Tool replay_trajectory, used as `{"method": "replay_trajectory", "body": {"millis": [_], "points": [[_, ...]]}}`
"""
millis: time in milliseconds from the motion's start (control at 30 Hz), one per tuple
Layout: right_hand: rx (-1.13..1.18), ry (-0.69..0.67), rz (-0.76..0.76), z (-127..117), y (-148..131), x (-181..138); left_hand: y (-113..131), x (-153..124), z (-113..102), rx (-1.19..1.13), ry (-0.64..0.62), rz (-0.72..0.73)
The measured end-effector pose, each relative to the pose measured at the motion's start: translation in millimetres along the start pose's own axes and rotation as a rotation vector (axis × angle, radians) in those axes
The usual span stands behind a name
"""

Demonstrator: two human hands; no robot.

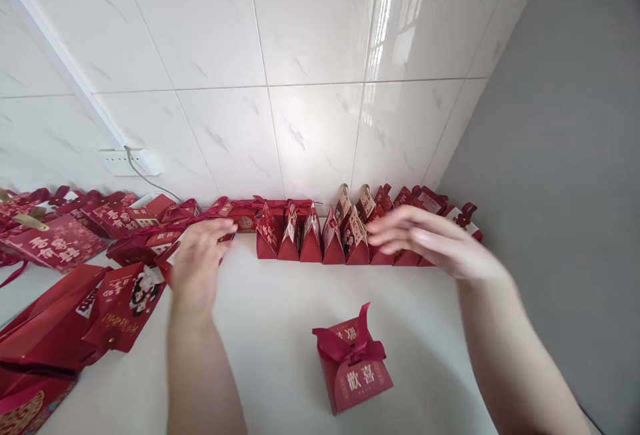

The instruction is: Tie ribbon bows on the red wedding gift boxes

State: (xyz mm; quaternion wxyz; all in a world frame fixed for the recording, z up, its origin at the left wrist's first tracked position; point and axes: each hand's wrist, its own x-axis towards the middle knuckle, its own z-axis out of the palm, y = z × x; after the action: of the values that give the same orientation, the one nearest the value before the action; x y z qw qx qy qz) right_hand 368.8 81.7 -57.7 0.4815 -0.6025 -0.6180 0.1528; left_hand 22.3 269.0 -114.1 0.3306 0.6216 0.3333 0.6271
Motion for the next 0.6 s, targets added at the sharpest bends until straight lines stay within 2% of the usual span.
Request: {"method": "replay_trajectory", "body": {"millis": [33, 100, 133, 167, 267, 333, 433, 500, 600], "points": [[0.056, -0.159, 0.065, 18, 11, 18, -15, 3, 7, 0.025, -0.011, -0.051], [0.015, -0.294, 0.190, 58, 35, 41, -54, 5, 24, 0.105, -0.018, -0.213], [-0.049, -0.295, 0.227, 76, 46, 46, -76, 4, 33, 0.141, -0.014, -0.295], [-0.094, -0.241, 0.243, 91, 55, 48, -96, 1, 40, 0.170, -0.020, -0.383], [-0.080, -0.079, 0.228, 112, 69, 60, -143, -10, 55, 0.155, -0.054, -0.381], [0.027, 0.007, 0.277, 110, 68, 83, -158, -17, 58, 0.158, -0.042, -0.340], [0.083, 0.035, 0.301, 105, 60, 141, -167, -26, 54, 0.187, -0.003, -0.305], [0.131, -0.028, 0.361, 112, 56, 182, -170, -29, 51, 0.207, 0.010, -0.298], [0.189, -0.180, 0.501, 140, 59, 223, -175, -33, 48, 0.226, 0.010, -0.271]]}}
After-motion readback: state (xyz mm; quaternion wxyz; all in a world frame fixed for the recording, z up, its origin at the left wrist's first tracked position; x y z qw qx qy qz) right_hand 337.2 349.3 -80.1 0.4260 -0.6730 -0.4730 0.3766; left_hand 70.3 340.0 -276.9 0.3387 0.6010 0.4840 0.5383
